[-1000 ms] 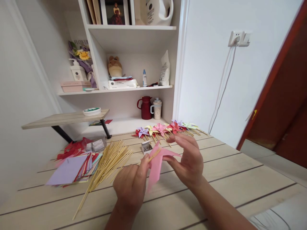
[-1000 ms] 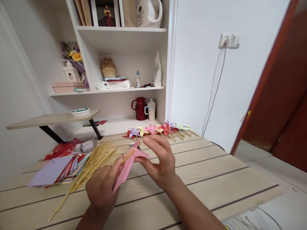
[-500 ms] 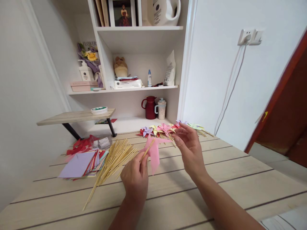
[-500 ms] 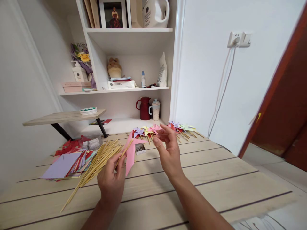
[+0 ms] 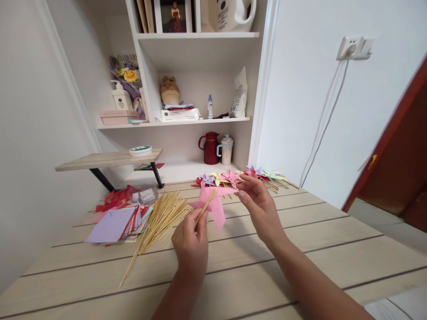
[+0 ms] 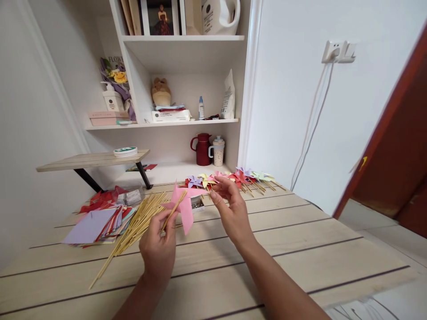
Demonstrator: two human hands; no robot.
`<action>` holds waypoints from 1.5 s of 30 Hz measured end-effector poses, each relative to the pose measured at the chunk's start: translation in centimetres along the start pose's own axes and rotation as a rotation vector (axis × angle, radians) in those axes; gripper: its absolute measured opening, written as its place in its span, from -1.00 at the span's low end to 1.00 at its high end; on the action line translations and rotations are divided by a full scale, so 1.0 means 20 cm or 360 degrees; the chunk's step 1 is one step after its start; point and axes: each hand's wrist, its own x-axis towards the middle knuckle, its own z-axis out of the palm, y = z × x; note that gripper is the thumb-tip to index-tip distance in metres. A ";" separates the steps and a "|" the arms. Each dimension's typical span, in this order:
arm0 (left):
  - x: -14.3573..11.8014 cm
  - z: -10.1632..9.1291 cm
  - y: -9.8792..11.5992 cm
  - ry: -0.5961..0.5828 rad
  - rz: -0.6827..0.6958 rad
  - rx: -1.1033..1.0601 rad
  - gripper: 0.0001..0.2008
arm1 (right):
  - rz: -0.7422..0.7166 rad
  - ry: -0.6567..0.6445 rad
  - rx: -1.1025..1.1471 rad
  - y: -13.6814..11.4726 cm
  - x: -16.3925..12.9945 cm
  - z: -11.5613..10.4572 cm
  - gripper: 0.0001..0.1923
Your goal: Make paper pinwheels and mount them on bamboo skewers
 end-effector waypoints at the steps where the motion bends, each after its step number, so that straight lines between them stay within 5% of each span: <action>1: 0.00 0.00 0.01 -0.0013 -0.0154 -0.0085 -0.92 | 0.0006 -0.0013 0.0000 0.00 0.00 0.00 -0.55; 7: 0.05 0.02 0.02 -0.0133 -0.1162 -0.0867 -0.73 | 0.0045 -0.0118 0.0015 0.00 -0.01 0.01 -0.55; 15: 0.07 0.06 -0.04 -0.0132 -0.1717 -0.1680 -0.66 | 0.0205 -0.0310 0.0108 -0.01 -0.04 0.07 -0.70; 19: 0.07 0.06 -0.06 -0.0048 -0.1923 -0.1737 -0.66 | 0.0355 -0.0663 0.0000 -0.02 -0.07 0.08 -0.69; 23: 0.05 0.07 -0.08 -0.0059 -0.2018 -0.1643 -0.72 | 0.0573 -0.1080 0.0012 0.00 -0.11 0.12 -0.82; 26: 0.04 0.07 -0.09 -0.0103 -0.1994 -0.1618 -0.72 | 0.0648 -0.1186 0.0193 0.03 -0.16 0.18 -0.80; 29: 0.02 0.07 -0.09 -0.0174 -0.2039 -0.1642 -0.65 | 0.0676 -0.1157 0.0203 0.08 -0.21 0.23 -0.67; 35: -0.02 0.08 -0.11 -0.0432 -0.2281 -0.1688 -0.59 | 0.0800 -0.1165 0.0176 0.19 -0.26 0.29 -0.73; 45: -0.07 0.12 -0.13 -0.0566 -0.2105 -0.1804 -0.64 | 0.1140 -0.0858 0.0343 0.24 -0.21 0.29 -0.71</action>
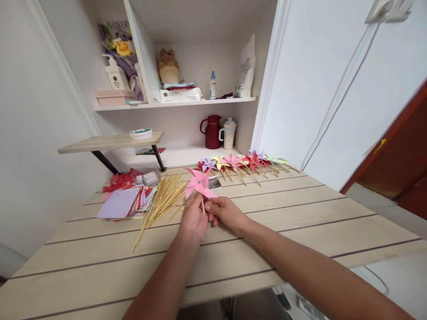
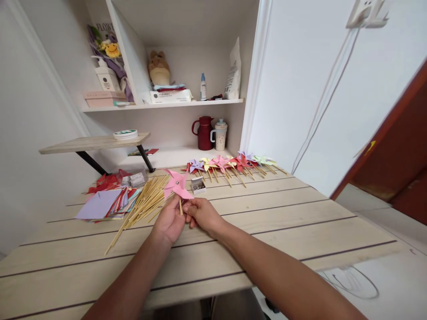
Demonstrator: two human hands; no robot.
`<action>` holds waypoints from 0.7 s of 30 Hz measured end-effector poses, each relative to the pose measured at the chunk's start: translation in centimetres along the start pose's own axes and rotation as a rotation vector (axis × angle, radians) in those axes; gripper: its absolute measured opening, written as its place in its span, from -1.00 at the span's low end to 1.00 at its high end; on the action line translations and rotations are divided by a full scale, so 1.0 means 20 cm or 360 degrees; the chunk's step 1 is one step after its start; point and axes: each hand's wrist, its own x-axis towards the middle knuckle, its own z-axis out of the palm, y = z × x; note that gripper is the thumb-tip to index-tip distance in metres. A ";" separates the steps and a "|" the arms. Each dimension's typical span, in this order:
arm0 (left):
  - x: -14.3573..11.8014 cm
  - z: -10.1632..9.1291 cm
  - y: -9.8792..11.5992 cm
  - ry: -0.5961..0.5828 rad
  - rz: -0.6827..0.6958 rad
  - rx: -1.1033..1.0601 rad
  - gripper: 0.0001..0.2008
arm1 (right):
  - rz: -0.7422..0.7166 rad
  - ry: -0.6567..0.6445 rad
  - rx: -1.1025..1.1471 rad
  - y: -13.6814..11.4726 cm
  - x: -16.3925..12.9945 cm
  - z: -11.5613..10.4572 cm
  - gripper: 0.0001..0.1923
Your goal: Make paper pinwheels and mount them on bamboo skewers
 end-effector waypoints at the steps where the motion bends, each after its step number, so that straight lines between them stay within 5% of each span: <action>1: 0.00 0.00 0.00 0.0006 0.0000 0.0002 -0.63 | 0.0014 -0.0008 -0.0003 -0.01 0.00 0.00 -0.71; 7: 0.02 -0.03 0.02 0.0225 0.0011 -0.0014 -0.63 | -0.0058 -0.0104 -0.0033 0.00 -0.01 0.01 -0.72; 21: -0.01 0.03 0.01 0.0186 0.0022 0.0038 -0.67 | -0.0102 0.0146 0.0005 0.04 0.01 0.06 -0.76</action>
